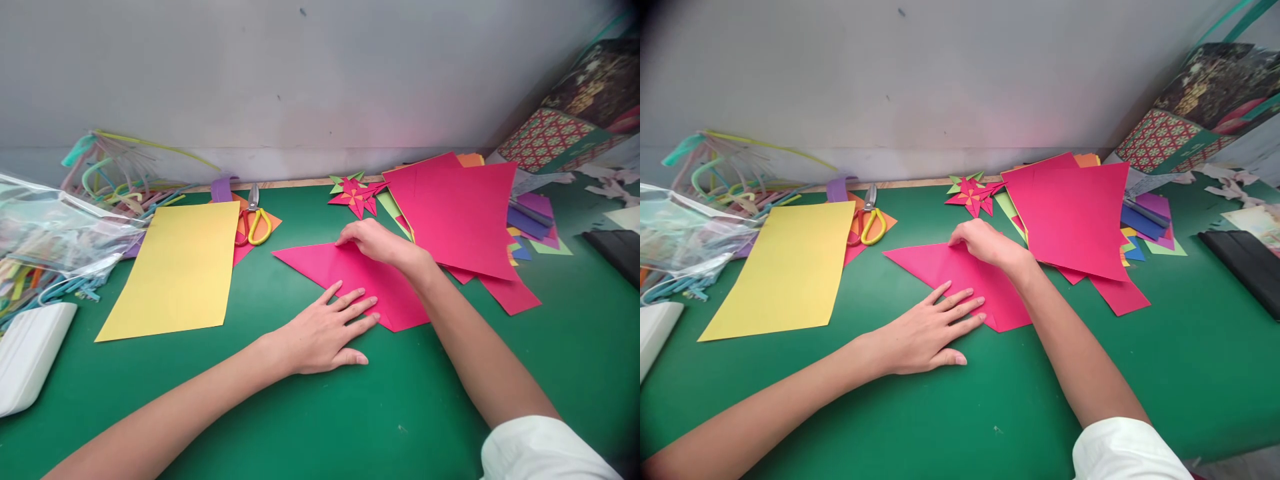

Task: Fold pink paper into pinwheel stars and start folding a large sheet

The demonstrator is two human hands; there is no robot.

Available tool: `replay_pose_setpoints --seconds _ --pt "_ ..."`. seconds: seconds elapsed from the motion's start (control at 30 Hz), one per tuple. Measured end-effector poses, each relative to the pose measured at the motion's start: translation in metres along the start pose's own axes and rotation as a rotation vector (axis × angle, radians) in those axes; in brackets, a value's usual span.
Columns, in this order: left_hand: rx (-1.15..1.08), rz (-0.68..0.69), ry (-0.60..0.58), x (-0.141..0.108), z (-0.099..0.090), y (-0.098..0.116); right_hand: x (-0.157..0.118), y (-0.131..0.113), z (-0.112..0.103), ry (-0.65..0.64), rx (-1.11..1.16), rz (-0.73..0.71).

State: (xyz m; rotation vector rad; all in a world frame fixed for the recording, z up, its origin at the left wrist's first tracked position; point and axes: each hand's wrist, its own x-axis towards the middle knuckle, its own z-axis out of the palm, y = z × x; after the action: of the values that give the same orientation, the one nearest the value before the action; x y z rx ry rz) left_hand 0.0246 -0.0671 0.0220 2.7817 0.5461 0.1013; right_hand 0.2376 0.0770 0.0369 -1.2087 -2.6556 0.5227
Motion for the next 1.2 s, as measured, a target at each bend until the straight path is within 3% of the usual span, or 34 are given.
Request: replay_pose_setpoints --seconds 0.17,0.27,0.5,0.67,0.8,1.2 --pt "0.029 -0.028 0.027 0.005 -0.005 0.015 -0.001 -0.003 -0.001 -0.006 -0.002 0.011" --pt "0.024 -0.012 0.023 0.006 -0.009 0.013 -0.001 -0.004 -0.002 -0.007 -0.006 0.003" --pt "0.077 -0.145 0.073 0.004 -0.019 -0.035 0.000 -0.003 -0.002 -0.020 -0.028 -0.002" --pt "0.121 -0.228 0.064 -0.004 -0.010 -0.063 0.001 0.004 0.004 0.005 -0.031 -0.043" --pt "0.121 -0.270 0.039 -0.018 -0.005 -0.065 0.001 0.008 0.006 0.027 -0.030 -0.062" --pt "0.224 -0.462 0.021 -0.085 -0.017 -0.074 -0.001 0.010 0.006 0.036 0.025 -0.077"
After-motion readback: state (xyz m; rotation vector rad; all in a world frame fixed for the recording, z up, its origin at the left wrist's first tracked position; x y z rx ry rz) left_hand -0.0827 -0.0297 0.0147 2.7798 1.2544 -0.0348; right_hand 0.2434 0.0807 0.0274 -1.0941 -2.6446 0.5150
